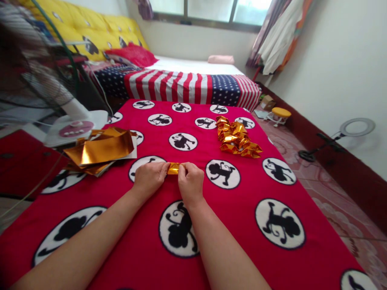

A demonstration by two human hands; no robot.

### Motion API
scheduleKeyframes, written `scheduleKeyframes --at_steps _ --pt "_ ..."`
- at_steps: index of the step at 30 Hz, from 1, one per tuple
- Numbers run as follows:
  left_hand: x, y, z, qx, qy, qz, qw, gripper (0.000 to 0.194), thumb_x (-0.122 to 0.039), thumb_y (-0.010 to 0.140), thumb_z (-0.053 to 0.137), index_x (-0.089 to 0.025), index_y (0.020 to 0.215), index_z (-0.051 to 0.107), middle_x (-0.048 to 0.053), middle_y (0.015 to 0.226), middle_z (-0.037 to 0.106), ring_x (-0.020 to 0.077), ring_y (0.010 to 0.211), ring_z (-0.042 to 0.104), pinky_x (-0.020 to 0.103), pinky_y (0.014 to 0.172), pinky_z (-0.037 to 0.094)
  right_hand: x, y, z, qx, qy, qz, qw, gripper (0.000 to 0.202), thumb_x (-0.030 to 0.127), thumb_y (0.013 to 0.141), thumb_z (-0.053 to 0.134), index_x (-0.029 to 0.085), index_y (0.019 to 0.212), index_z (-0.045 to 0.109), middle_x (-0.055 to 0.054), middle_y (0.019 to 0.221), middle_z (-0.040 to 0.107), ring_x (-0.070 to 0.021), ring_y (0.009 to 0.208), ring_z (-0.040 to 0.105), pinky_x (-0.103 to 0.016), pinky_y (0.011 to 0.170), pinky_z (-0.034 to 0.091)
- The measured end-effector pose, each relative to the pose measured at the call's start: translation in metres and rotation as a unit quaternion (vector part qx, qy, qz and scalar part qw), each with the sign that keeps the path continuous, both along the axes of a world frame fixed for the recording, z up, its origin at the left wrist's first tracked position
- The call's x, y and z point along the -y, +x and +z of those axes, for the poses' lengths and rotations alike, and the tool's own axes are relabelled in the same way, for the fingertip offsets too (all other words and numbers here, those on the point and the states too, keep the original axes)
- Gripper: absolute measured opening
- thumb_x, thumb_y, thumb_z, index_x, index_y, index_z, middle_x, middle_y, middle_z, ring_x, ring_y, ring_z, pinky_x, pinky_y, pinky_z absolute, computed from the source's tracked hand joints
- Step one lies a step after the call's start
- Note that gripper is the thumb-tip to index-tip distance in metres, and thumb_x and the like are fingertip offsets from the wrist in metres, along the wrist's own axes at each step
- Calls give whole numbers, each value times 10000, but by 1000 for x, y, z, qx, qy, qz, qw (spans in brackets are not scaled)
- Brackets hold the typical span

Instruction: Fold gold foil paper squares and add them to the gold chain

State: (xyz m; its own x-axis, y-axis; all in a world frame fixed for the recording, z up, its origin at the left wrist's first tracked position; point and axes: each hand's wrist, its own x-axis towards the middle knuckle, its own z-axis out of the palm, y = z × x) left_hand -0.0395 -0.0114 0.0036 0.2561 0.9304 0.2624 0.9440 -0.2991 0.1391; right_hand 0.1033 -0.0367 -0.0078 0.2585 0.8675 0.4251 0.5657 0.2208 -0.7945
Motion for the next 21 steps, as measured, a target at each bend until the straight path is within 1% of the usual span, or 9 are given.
scheduleKeyframes --at_steps 7,12,14,18,19,21 --pt "1 2 1 -2 -5 -3 1000 522 -400 997 271 -181 834 715 91 803 740 218 686 662 289 531 292 1 -1 1 -18 5 8 1000 293 264 917 500 170 664 615 4 602 577 -123 571 505 -241 570 352" --pt "1 1 2 14 -8 2 1000 507 -401 994 291 -188 817 715 84 807 744 207 667 647 296 536 238 1 -2 1 -28 -2 6 1000 293 275 918 505 174 663 608 11 589 561 -123 563 497 -243 567 350" --pt "1 1 2 42 -9 18 999 528 -423 995 285 -193 791 714 83 785 741 202 655 638 303 543 219 0 -2 1 -30 -9 13 999 273 271 916 504 176 688 622 3 614 591 -130 580 525 -243 582 368" --pt "0 -1 4 100 -23 67 992 602 -519 982 274 -193 736 716 91 692 713 198 626 615 312 547 200 0 -4 -1 -48 -20 46 998 182 269 898 530 181 804 659 -15 709 660 -140 628 581 -238 616 403" --pt "0 -1 4 106 -26 71 991 604 -535 976 286 -193 725 717 91 682 709 196 621 610 313 547 196 1 -4 -1 -52 -24 48 997 166 280 895 541 182 832 658 -14 715 661 -139 624 581 -237 614 403" --pt "0 -1 4 110 -24 73 991 589 -533 970 314 -194 713 721 89 681 710 189 614 603 314 548 191 0 -5 -1 -49 -36 32 998 176 323 896 556 182 838 642 -7 692 643 -138 604 568 -236 597 385"
